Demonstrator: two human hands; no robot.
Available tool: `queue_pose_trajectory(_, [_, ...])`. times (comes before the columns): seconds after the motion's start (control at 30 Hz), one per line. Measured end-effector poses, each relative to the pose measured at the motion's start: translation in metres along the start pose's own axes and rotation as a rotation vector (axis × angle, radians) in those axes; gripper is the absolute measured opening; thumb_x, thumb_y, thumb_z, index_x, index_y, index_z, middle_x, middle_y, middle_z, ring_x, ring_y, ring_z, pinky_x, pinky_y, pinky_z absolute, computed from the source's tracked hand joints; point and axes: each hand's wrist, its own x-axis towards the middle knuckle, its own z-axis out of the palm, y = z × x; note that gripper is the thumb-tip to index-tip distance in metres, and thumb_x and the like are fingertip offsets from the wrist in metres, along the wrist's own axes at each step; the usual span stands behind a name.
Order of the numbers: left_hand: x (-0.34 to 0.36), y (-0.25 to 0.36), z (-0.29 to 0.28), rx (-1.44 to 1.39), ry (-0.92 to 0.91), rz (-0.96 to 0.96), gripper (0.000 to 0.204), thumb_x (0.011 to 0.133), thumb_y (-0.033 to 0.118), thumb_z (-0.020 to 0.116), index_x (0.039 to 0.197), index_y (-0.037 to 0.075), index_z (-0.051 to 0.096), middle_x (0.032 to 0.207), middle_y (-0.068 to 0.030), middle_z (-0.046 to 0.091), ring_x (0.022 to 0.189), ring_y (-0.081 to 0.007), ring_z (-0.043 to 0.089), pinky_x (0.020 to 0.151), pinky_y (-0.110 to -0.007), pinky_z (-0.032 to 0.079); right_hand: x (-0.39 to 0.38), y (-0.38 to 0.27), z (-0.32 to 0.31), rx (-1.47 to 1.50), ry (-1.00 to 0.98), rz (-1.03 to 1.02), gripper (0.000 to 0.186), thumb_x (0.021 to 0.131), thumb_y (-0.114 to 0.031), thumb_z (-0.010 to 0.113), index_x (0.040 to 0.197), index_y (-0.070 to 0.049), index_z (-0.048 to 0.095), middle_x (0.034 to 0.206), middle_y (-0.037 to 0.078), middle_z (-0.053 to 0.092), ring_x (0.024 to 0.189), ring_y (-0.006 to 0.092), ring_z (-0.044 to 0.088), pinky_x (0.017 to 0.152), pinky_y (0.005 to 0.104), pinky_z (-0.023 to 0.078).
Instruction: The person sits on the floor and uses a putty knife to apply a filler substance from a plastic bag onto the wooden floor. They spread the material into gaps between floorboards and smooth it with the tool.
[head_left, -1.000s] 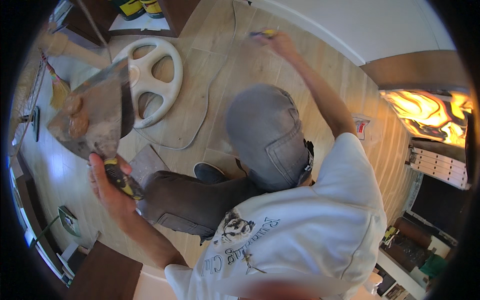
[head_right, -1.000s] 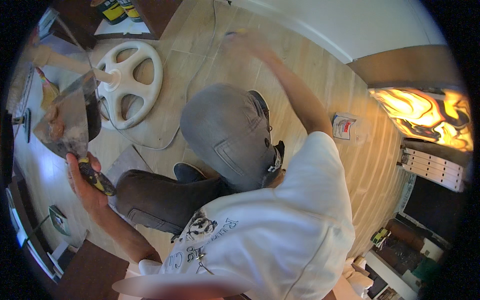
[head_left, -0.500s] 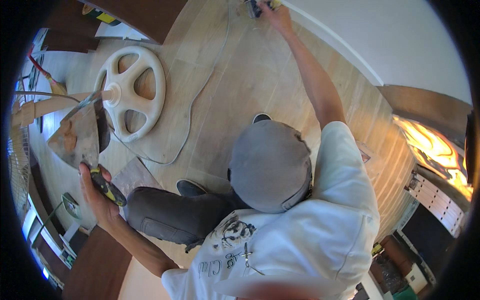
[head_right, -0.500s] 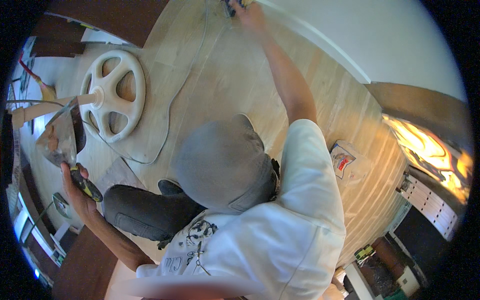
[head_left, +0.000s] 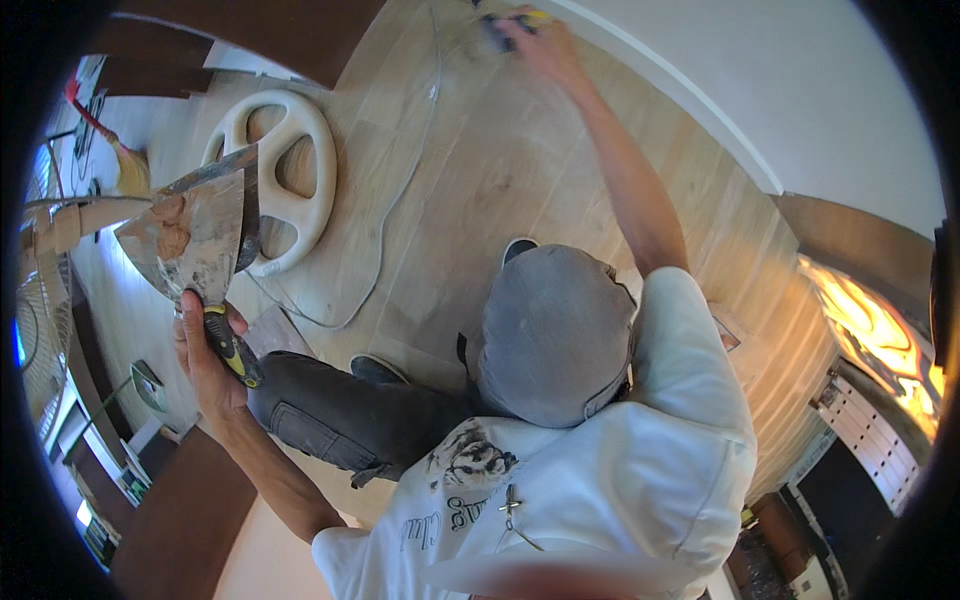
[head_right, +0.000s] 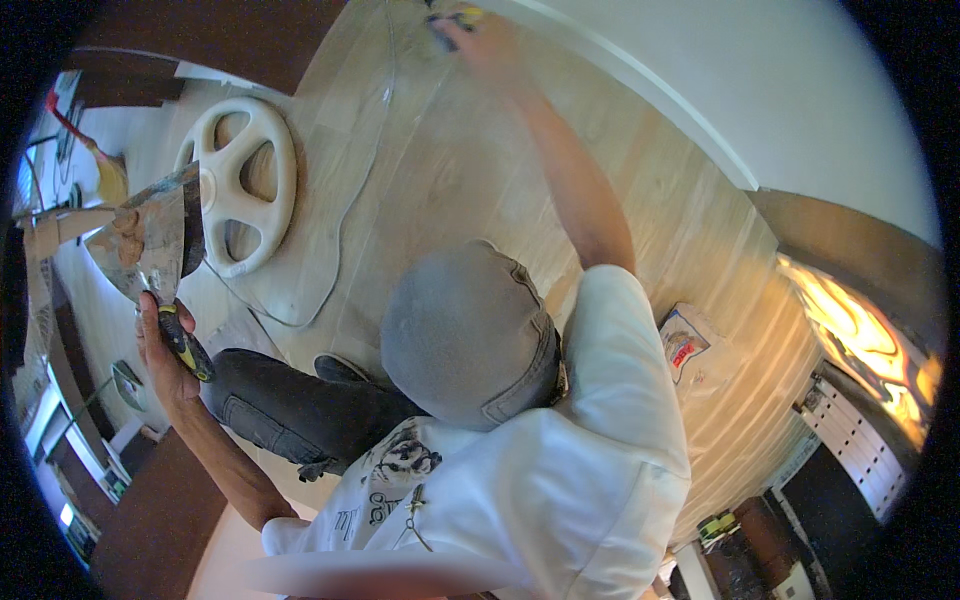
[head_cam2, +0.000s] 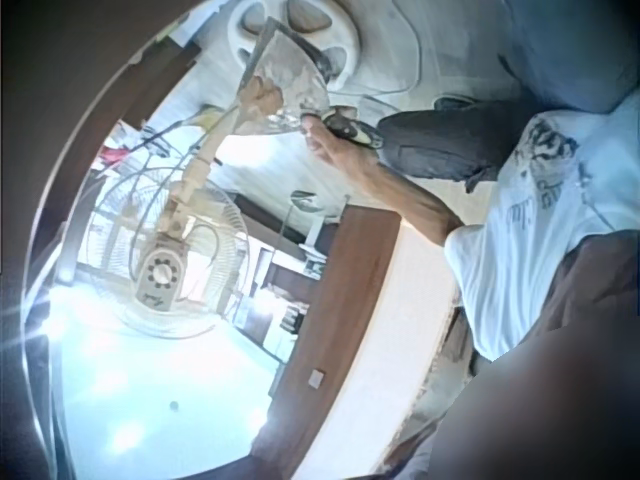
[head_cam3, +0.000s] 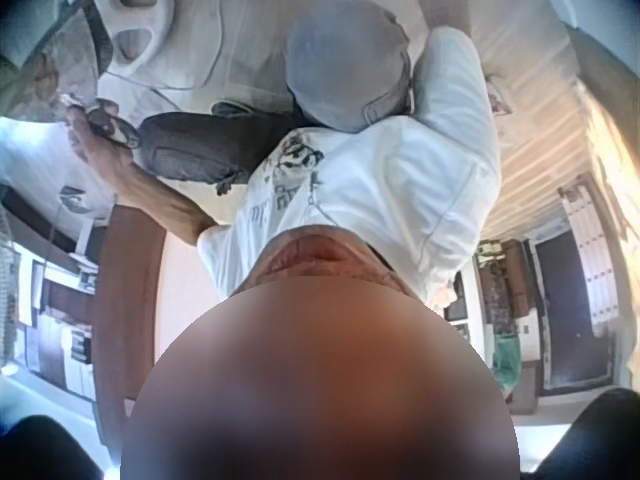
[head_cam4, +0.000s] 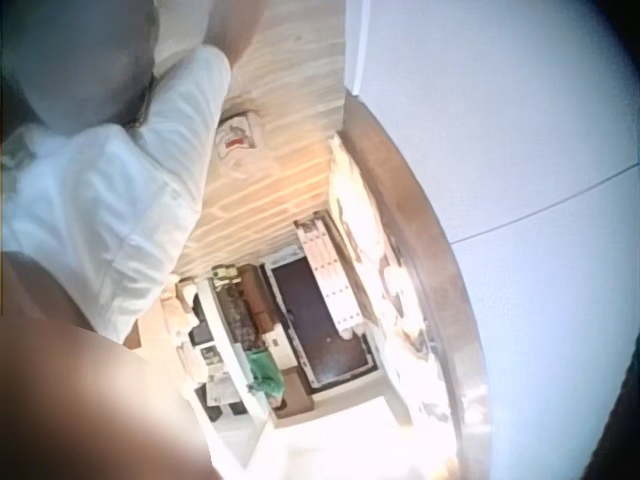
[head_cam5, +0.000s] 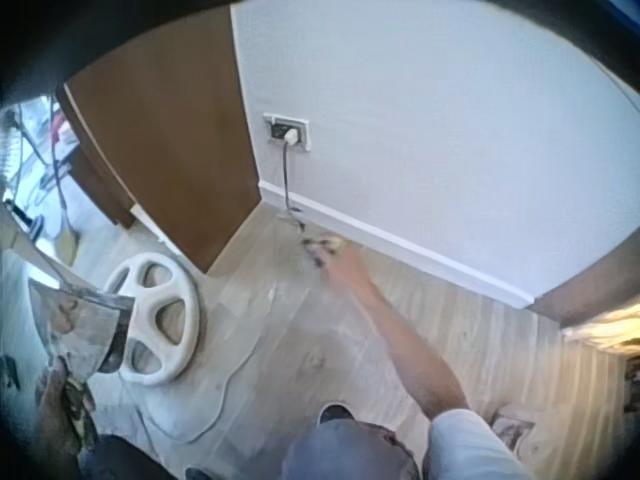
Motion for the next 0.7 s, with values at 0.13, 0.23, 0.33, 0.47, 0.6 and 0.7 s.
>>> queue_pose_trajectory(0.13, [-0.006, 0.008, 0.003, -0.009, -0.023, 0.01, 0.032, 0.102, 0.039, 0.061, 0.091, 0.009, 0.064, 0.07, -0.0053, 0.063, 0.061, -0.0105, 0.056, 0.059, -0.024, 0.04, -0.039, 0.05, -0.124, -0.475, 0.205, 0.082, 0.033, 0.094, -0.045, 0.065, 0.106, -0.016, 0.074, 0.09, 0.011, 0.075, 0.081, 0.0294, 0.072, 0.073, 0.0403, 0.055])
queue_pose_trajectory(0.23, [0.002, 0.001, 0.01, -0.02, -0.037, 0.009, 0.032, 0.102, 0.039, 0.062, 0.089, 0.009, 0.064, 0.069, -0.0054, 0.064, 0.06, -0.0099, 0.057, 0.058, -0.023, 0.04, -0.069, 0.109, -0.112, -0.69, 0.093, 0.258, 0.031, 0.095, -0.043, 0.064, 0.107, -0.017, 0.074, 0.088, 0.014, 0.074, 0.081, 0.0333, 0.072, 0.071, 0.0441, 0.055])
queue_pose_trajectory(0.33, [0.015, 0.003, 0.028, -0.002, -0.053, -0.013, 0.032, 0.101, 0.039, 0.063, 0.087, 0.01, 0.065, 0.068, -0.0047, 0.064, 0.057, -0.0084, 0.055, 0.055, -0.022, 0.039, -0.094, 0.081, 0.002, -0.555, 0.302, -0.144, 0.037, 0.092, -0.045, 0.068, 0.11, -0.014, 0.074, 0.093, 0.015, 0.074, 0.087, 0.035, 0.071, 0.08, 0.0428, 0.055])
queue_pose_trajectory(0.47, [0.019, -0.002, 0.038, 0.005, -0.087, -0.029, 0.033, 0.101, 0.041, 0.063, 0.086, 0.011, 0.066, 0.066, -0.0039, 0.065, 0.055, -0.0068, 0.054, 0.052, -0.021, 0.037, -0.075, 0.016, -0.012, -0.08, 0.18, 0.226, 0.038, 0.092, -0.044, 0.066, 0.113, -0.013, 0.073, 0.095, 0.016, 0.074, 0.092, 0.0365, 0.07, 0.082, 0.0437, 0.054])
queue_pose_trajectory(0.6, [0.006, 0.0, 0.021, 0.005, -0.059, -0.009, 0.035, 0.101, 0.042, 0.063, 0.085, 0.011, 0.065, 0.066, -0.0041, 0.064, 0.057, -0.0073, 0.055, 0.054, -0.021, 0.037, -0.085, 0.039, -0.124, -0.412, 0.266, 0.116, 0.034, 0.093, -0.042, 0.066, 0.107, -0.011, 0.073, 0.088, 0.018, 0.073, 0.084, 0.0373, 0.071, 0.075, 0.045, 0.054])
queue_pose_trajectory(0.7, [0.005, 0.003, 0.024, -0.066, -0.072, 0.029, 0.036, 0.101, 0.042, 0.063, 0.086, 0.01, 0.065, 0.067, -0.0042, 0.064, 0.058, -0.0076, 0.055, 0.055, -0.021, 0.037, -0.12, 0.081, -0.102, -0.615, 0.056, 0.369, 0.028, 0.094, -0.038, 0.066, 0.101, -0.011, 0.073, 0.086, 0.02, 0.073, 0.08, 0.0368, 0.071, 0.071, 0.0464, 0.055])
